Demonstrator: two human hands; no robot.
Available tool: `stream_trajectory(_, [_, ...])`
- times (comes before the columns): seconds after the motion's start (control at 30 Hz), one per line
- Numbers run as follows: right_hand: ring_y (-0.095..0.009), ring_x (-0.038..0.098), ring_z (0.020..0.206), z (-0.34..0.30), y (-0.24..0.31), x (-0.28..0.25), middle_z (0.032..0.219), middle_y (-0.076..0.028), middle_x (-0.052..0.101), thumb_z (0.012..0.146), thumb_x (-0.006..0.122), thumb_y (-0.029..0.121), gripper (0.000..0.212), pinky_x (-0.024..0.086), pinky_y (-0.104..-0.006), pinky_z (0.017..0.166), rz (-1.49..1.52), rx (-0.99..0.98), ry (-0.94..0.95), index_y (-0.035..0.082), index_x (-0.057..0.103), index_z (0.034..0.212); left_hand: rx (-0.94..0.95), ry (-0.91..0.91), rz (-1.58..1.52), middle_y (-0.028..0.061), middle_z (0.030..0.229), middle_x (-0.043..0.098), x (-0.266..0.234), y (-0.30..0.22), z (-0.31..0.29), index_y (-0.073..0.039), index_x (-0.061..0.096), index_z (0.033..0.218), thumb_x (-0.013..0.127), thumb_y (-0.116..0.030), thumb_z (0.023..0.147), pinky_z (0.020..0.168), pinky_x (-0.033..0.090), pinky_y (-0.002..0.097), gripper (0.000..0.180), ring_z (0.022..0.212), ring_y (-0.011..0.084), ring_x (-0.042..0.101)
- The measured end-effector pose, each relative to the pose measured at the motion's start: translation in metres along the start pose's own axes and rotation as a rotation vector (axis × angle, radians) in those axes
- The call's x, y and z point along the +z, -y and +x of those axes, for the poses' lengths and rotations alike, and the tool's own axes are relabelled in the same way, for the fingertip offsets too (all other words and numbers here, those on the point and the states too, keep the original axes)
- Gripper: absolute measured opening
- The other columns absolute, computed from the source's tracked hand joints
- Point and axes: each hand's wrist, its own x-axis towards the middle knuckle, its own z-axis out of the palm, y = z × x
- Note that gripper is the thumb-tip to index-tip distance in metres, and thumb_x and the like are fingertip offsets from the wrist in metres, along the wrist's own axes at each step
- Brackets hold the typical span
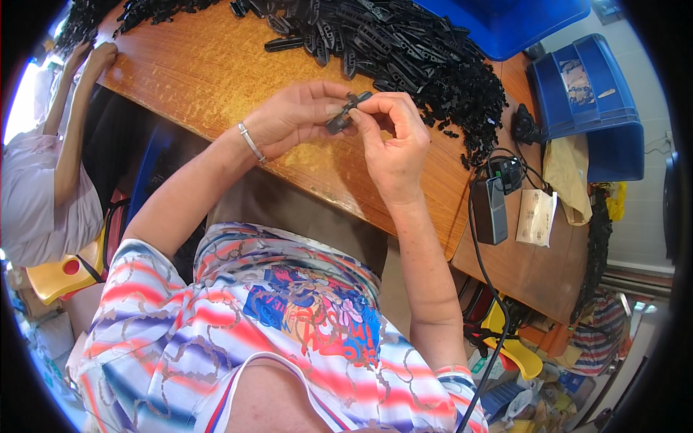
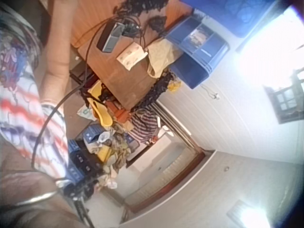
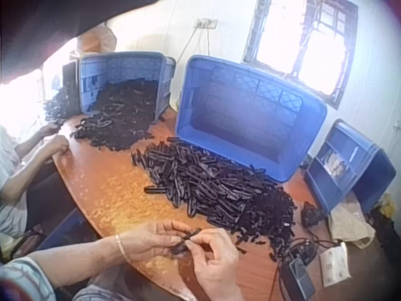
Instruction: The person assembles small black plastic buckles by hand at a wooden workbench.
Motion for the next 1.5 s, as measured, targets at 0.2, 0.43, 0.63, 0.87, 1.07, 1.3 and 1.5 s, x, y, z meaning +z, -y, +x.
stream_trajectory(0.2, [-0.02, 0.071, 0.083, -0.002, 0.0, 0.003, 0.099, -0.011, 0.068, 0.09, 0.079, -0.007, 0.012, 0.058, -0.0307, 0.07, -0.034, 0.001, 0.004, -0.001, 0.072, 0.098, 0.014, -0.059, -0.135, 0.0091, 0.135, 0.067, 0.006, 0.011, -0.002, 0.002, 0.052, 0.154, 0.073, -0.007, 0.104, 0.109, 0.06, 0.0337, 0.055, 0.123, 0.0183, 0.07])
stream_trajectory(0.43, [-0.019, 0.069, 0.082, -0.009, 0.004, 0.007, 0.101, -0.011, 0.068, 0.09, 0.079, -0.006, 0.012, 0.057, -0.0302, 0.069, -0.007, 0.136, -0.015, -0.003, 0.072, 0.099, 0.061, -0.184, -0.03, 0.004, 0.131, 0.068, 0.01, 0.009, -0.002, -0.001, 0.055, 0.152, 0.073, -0.002, 0.102, 0.104, 0.061, 0.0306, 0.053, 0.118, 0.015, 0.07])
stream_trajectory(0.63, [-0.019, 0.069, 0.083, -0.011, -0.003, 0.01, 0.101, -0.011, 0.068, 0.091, 0.079, -0.007, 0.012, 0.057, -0.03, 0.069, 0.02, 0.094, -0.04, -0.003, 0.072, 0.099, 0.116, -0.191, 0.081, 0.0023, 0.128, 0.067, 0.013, 0.011, -0.003, -0.003, 0.058, 0.145, 0.078, -0.003, 0.099, 0.101, 0.062, 0.0296, 0.05, 0.116, 0.013, 0.07])
stream_trajectory(0.87, [-0.02, 0.069, 0.083, -0.012, -0.004, 0.013, 0.101, -0.011, 0.067, 0.091, 0.079, -0.007, 0.013, 0.057, -0.031, 0.069, 0.023, 0.075, -0.077, -0.002, 0.072, 0.1, 0.136, -0.206, 0.115, 0.0025, 0.126, 0.067, 0.015, 0.012, -0.002, -0.002, 0.058, 0.144, 0.077, -0.003, 0.099, 0.099, 0.062, 0.03, 0.049, 0.116, 0.0138, 0.07])
stream_trajectory(1.07, [-0.023, 0.069, 0.079, -0.014, -0.006, 0.015, 0.097, -0.012, 0.066, 0.09, 0.078, -0.008, 0.014, 0.057, -0.0339, 0.068, -0.037, 0.055, -0.024, -0.001, 0.07, 0.098, 0.184, -0.247, 0.235, 0.0068, 0.131, 0.067, 0.016, 0.015, -0.007, 0.0, 0.055, 0.145, 0.074, -0.001, 0.101, 0.102, 0.061, 0.0329, 0.048, 0.12, 0.0164, 0.069])
stream_trajectory(1.3, [-0.022, 0.065, 0.074, -0.018, 0.0, 0.014, 0.092, -0.011, 0.064, 0.087, 0.081, -0.007, 0.017, 0.053, -0.0345, 0.065, -0.072, 0.129, 0.001, 0.0, 0.069, 0.097, 0.221, -0.29, 0.25, 0.0098, 0.134, 0.067, 0.026, 0.019, -0.012, 0.002, 0.055, 0.148, 0.073, 0.0, 0.101, 0.104, 0.058, 0.0321, 0.05, 0.121, 0.0161, 0.067])
stream_trajectory(1.5, [-0.018, 0.063, 0.07, -0.032, -0.009, 0.026, 0.088, -0.01, 0.064, 0.081, 0.089, 0.0, 0.027, 0.052, -0.0343, 0.064, -0.008, 0.407, 0.048, 0.001, 0.064, 0.092, 0.209, -0.341, 0.618, 0.0068, 0.115, 0.074, 0.044, 0.012, -0.022, 0.003, 0.065, 0.139, 0.071, -0.002, 0.103, 0.096, 0.057, 0.0277, 0.037, 0.106, 0.0109, 0.069])
